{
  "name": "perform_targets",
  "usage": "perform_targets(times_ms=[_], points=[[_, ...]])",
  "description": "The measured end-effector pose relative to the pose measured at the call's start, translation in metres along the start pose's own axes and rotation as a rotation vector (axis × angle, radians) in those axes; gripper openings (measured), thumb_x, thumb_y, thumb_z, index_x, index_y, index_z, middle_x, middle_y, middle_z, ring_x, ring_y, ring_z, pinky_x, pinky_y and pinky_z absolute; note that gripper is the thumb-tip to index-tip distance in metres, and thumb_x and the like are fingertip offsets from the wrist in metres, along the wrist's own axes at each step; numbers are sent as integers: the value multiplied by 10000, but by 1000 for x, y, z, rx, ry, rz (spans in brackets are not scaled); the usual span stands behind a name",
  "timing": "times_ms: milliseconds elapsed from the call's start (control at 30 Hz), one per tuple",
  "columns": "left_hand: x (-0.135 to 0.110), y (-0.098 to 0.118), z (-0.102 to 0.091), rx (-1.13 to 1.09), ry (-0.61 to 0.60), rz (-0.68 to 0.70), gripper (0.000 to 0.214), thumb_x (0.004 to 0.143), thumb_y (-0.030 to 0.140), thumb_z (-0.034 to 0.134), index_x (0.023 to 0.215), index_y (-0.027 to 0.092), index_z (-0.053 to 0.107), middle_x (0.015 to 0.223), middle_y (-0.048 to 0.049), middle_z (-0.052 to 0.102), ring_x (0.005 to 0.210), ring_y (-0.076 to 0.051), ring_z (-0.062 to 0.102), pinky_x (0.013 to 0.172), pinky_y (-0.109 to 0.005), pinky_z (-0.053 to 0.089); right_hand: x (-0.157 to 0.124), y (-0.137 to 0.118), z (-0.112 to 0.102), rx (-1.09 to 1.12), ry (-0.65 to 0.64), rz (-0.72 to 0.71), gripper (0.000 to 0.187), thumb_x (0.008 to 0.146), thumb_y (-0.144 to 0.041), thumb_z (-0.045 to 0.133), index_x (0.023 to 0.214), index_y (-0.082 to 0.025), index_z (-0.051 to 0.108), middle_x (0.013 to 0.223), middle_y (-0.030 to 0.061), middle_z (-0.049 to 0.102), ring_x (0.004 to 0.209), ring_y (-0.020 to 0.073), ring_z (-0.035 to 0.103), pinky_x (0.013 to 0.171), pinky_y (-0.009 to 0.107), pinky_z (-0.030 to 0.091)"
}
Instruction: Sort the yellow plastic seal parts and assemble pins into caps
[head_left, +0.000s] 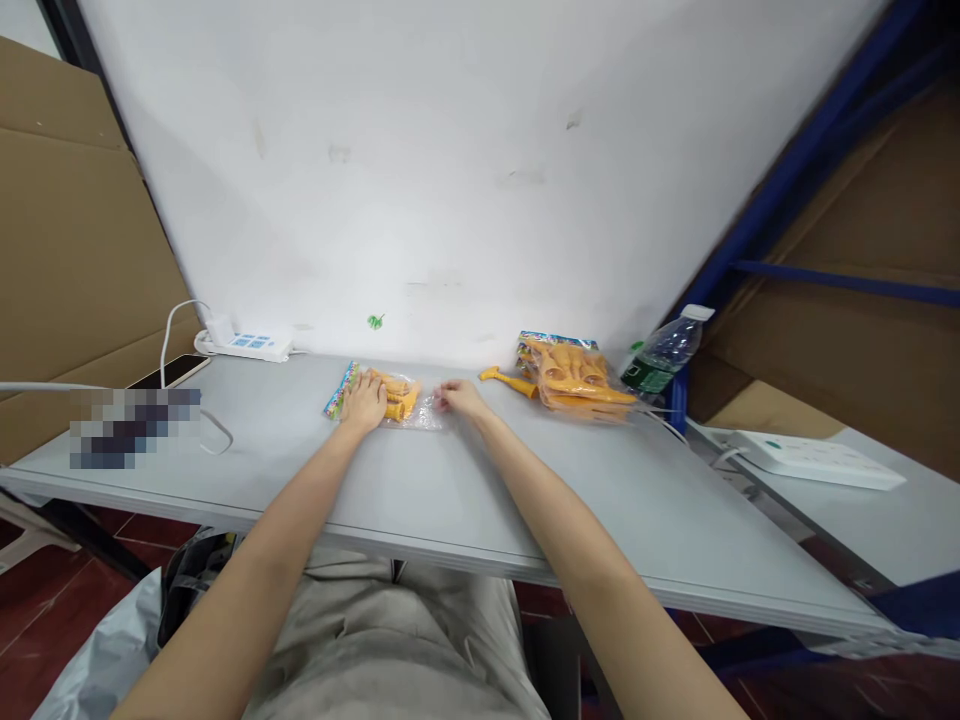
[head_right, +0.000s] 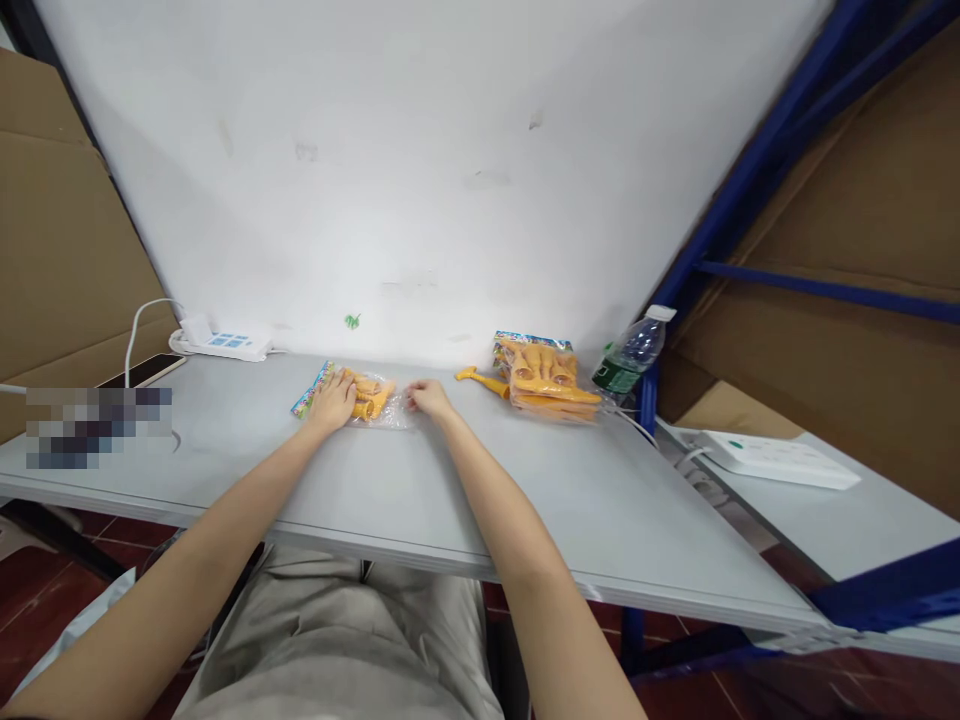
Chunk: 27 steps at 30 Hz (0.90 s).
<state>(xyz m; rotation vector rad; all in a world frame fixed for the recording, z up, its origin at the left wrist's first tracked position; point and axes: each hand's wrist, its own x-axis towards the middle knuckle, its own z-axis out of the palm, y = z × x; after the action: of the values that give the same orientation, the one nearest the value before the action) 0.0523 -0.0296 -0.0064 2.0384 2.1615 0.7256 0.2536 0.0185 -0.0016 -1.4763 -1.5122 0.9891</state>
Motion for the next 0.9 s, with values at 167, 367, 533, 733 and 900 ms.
perform_targets(times_ms=[167,367,533,733,900], points=[[0,1,1,7,9,-3,506,965,295,257,1400,174,485,1560,-67,348,1451,-256,285,1196,-472,226,27,7,-56,-151,298,-53,378,744,-88,511,1093,-116,654,1165,161,644,1145,263,559,1004,394,423],[2,2,1,8,15,10,496,964,272,260,1379,156,504,1552,-81,363,1434,-240,319,1191,-432,246,24,49,-95,-869,291,-57,444,833,-133,484,1258,-119,615,1373,195,517,1279,310,455,1055,437,358],[3,5,2,10,19,6,493,961,263,268,1377,149,508,1550,-85,365,1433,-239,321,1194,-420,236,15,65,-93,-1024,298,-125,397,891,-142,416,1218,-129,643,1385,172,510,1290,288,435,1051,398,340],[4,4,3,14,27,-1,498,952,257,279,1382,155,507,1542,-82,381,1420,-240,343,1186,-422,259,-3,51,-83,-1083,358,-147,393,888,-89,377,1211,-73,600,1208,204,600,1130,290,511,912,381,376],[3,3,2,11,29,6,496,946,256,286,1375,163,518,1535,-82,392,1414,-250,351,1175,-438,282,-20,40,-73,-1088,224,-165,395,897,-123,399,1226,-156,615,1206,147,616,1154,275,490,919,372,332]])
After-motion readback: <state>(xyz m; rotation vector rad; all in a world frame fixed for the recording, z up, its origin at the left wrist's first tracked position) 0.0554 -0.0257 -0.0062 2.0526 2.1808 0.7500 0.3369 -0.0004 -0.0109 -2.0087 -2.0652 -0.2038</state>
